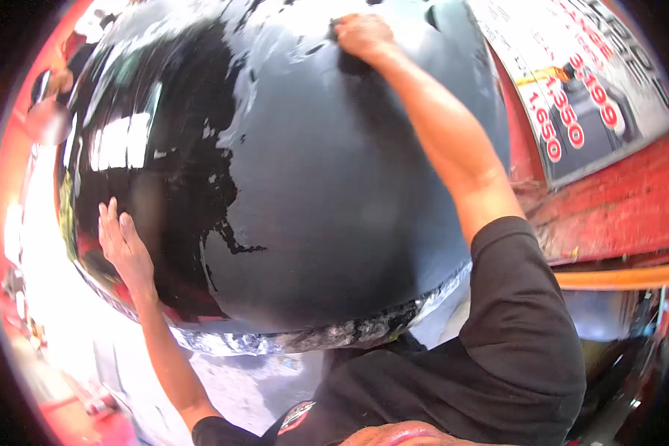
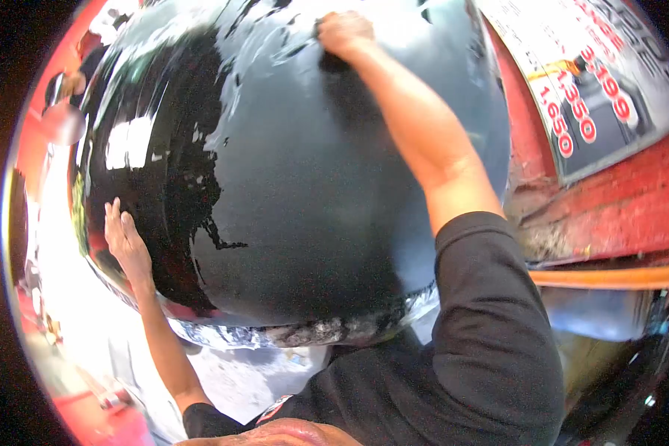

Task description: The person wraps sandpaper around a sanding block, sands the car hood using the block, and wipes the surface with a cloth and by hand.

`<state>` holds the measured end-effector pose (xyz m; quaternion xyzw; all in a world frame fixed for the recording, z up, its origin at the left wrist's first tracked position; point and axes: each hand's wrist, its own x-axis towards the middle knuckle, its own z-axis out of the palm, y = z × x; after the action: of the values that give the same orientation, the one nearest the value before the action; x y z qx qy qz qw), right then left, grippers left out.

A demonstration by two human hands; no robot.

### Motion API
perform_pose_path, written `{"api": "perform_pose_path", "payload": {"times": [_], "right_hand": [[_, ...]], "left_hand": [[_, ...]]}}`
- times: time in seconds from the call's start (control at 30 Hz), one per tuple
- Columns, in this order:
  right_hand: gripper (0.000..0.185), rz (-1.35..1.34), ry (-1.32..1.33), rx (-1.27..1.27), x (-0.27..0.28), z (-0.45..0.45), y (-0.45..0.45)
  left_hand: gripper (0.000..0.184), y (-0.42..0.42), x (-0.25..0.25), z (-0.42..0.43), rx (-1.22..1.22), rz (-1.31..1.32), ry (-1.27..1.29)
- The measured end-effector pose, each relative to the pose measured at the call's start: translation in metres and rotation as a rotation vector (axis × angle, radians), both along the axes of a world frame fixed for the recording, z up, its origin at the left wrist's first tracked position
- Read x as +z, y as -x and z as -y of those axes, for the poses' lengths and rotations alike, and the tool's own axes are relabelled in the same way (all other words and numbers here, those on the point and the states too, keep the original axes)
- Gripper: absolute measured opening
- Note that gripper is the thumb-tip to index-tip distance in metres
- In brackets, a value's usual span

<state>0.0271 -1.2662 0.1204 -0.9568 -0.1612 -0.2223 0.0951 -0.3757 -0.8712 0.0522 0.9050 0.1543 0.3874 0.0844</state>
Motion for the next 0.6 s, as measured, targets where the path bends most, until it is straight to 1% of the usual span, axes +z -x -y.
{"api": "perform_pose_path", "payload": {"times": [0.13,0.2,0.27,0.3,0.33,0.43,0.53,0.6], "right_hand": [[0.027,0.069,0.077,0.204,-0.013,0.002,0.114],[0.024,0.060,-0.009,0.302,-0.008,0.015,0.170],[0.024,-0.049,0.026,0.368,-0.002,0.027,0.203],[0.025,-0.112,-0.030,0.390,0.000,0.033,0.222],[0.027,-0.114,-0.165,0.429,-0.001,0.042,0.245],[0.030,0.007,-0.556,0.534,-0.008,0.082,0.308],[0.034,0.028,-0.759,0.577,-0.019,0.148,0.361],[0.035,-0.010,-0.817,0.567,-0.034,0.200,0.388]], "left_hand": [[0.049,0.000,-0.001,0.000,-0.001,0.005,-0.037],[0.048,0.001,0.001,-0.001,-0.035,0.022,-0.075],[0.048,0.003,0.002,-0.001,-0.031,0.022,-0.125],[0.046,0.004,0.007,0.005,0.002,0.012,-0.165],[0.046,0.005,0.013,0.010,0.018,0.033,-0.156],[0.045,0.019,0.031,0.050,0.075,0.090,-0.113],[0.043,0.045,0.052,0.131,0.032,0.141,-0.072],[0.039,0.063,0.046,0.186,-0.036,0.131,-0.102]]}}
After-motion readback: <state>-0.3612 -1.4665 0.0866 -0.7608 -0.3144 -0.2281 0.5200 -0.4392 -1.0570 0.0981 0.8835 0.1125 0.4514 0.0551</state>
